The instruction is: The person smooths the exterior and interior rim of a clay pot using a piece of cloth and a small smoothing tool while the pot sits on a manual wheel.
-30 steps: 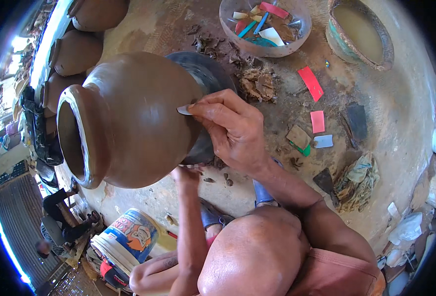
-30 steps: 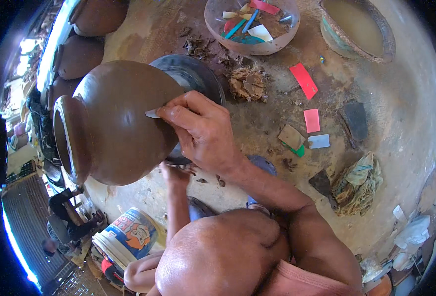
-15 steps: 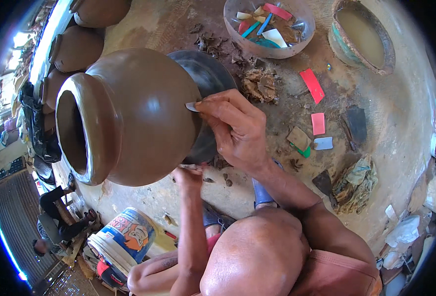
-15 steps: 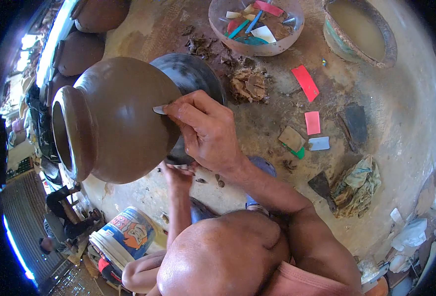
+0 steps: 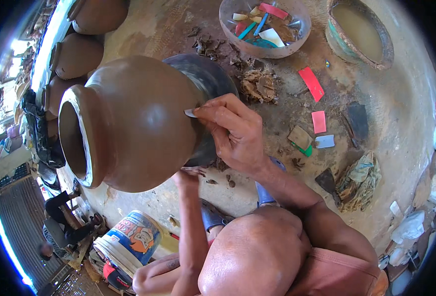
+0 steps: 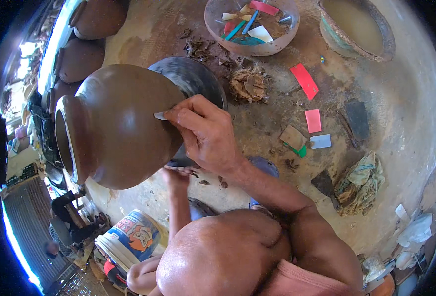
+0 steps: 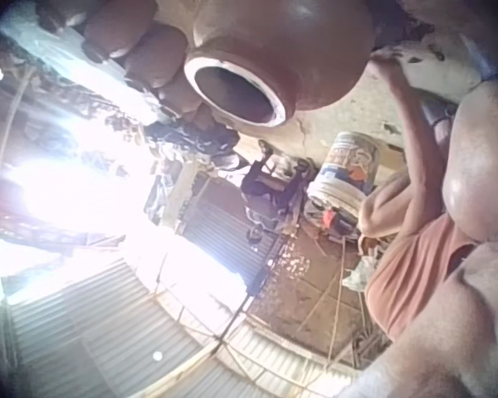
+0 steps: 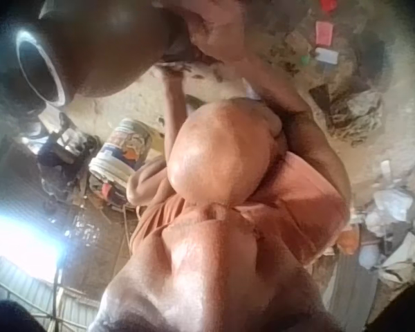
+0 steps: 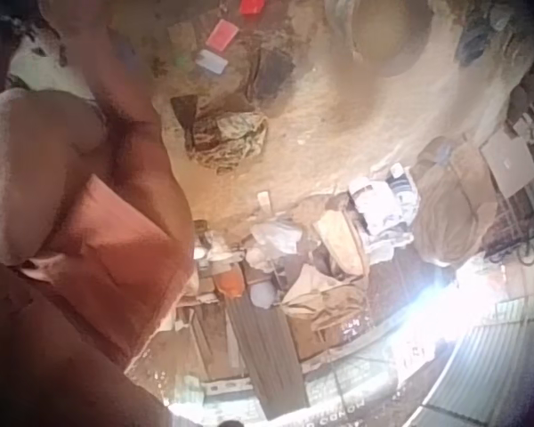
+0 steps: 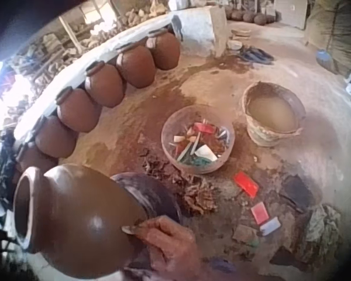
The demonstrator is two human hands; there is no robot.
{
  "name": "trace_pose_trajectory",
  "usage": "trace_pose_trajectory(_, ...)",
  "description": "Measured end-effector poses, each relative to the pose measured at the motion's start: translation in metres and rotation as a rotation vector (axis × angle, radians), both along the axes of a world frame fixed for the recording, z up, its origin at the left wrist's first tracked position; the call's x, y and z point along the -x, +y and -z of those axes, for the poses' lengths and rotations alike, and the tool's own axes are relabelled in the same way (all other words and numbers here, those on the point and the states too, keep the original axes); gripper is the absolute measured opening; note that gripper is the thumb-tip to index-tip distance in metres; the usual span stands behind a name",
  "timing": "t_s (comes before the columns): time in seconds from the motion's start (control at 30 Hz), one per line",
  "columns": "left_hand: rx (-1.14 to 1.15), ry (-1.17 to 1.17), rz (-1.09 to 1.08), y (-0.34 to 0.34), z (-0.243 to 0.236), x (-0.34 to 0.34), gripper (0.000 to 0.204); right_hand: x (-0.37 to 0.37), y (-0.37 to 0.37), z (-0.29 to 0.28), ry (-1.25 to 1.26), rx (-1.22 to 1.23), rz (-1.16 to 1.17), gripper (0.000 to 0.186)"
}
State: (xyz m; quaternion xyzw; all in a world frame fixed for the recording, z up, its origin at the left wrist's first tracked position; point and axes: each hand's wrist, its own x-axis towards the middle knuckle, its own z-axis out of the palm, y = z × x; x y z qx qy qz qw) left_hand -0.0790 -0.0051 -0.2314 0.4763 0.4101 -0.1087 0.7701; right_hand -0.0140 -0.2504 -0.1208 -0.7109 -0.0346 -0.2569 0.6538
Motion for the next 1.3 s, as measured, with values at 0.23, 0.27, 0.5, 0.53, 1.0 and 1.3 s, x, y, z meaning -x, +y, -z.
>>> trace_pose_trajectory(0.23,-0.103,-0.07,-0.388,-0.062,0.009,0.015,0.07,0.002,0.01,0.004,0.002,-0.051,-0.026,0.03)
trace_pose_trajectory(0.27,-0.008,0.0,-0.22,-0.051,0.019,0.037,0.075,0.003,0.014,0.002,0.015,-0.065,-0.048,0.029)
trace_pose_trajectory(0.5,0.003,0.133,-0.179,-0.025,-0.011,0.002,0.065,0.006,0.004,0.008,0.029,-0.01,-0.023,0.031)
trace_pose_trajectory(0.53,-0.119,-0.042,-0.147,0.019,0.006,-0.005,0.065,0.005,0.012,0.001,0.024,-0.041,-0.043,0.032)
trace_pose_trajectory(1.0,0.011,0.097,-0.201,-0.06,-0.013,0.017,0.073,0.011,0.009,0.003,0.013,-0.013,-0.04,0.028)
trace_pose_trajectory(1.3,-0.352,-0.288,0.191,0.084,0.04,0.048,0.072,0.02,0.016,0.008,-0.028,-0.016,-0.029,0.026)
